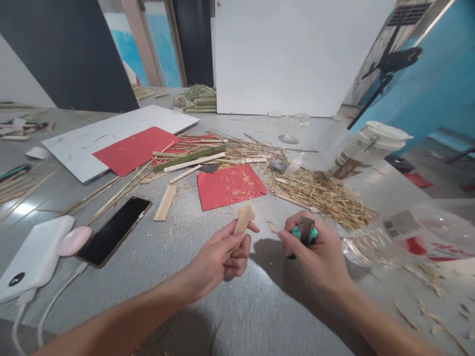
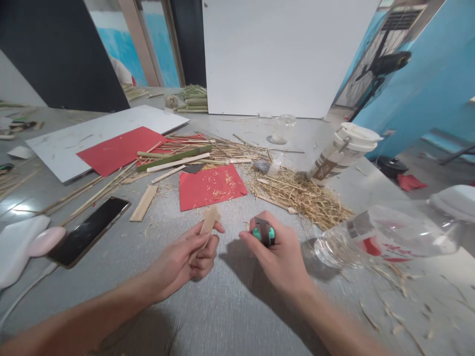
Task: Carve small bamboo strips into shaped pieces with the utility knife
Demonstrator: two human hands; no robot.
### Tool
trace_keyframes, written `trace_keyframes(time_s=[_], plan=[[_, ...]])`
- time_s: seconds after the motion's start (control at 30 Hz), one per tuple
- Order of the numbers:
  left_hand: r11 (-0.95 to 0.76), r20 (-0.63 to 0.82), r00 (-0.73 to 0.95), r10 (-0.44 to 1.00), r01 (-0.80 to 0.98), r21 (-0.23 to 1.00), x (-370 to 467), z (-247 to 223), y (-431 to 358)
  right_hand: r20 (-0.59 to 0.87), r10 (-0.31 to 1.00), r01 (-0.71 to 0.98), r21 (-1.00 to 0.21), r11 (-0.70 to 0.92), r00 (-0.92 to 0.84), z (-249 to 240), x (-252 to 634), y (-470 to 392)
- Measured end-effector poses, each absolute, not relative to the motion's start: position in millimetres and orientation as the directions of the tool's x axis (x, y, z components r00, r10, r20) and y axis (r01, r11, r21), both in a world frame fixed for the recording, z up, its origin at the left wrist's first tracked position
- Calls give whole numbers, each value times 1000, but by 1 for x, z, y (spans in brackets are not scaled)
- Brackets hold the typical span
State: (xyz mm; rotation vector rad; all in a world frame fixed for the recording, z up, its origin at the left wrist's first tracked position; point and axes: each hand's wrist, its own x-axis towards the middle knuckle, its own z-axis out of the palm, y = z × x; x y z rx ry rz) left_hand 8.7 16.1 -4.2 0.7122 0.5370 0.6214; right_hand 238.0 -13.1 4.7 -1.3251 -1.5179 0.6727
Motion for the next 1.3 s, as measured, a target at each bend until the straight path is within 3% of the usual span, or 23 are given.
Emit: trace_keyframes(time_s=[0.13,0.33,0.5,0.97,1.3], plan=[[633,-163,730,663,-432,642,9,-7,16,419,908,577,-740,346,-7,7,246,-8],[675,-188,706,683,-510,534,10,-9,16,417,882,519,-715,468,-220,10,251,-8],[709,-168,767,620,-456,538,6,-9,15,423,779,536,-566,627,-464,12,248,-6],[702,-191,766,614,-418,577,9,-11,11,307,794,634,-482,605,-524,1,249,1],[703,-189,788,586,-378,602,7,-10,9,328,796,652,-457,605,-509,2,246,-3]])
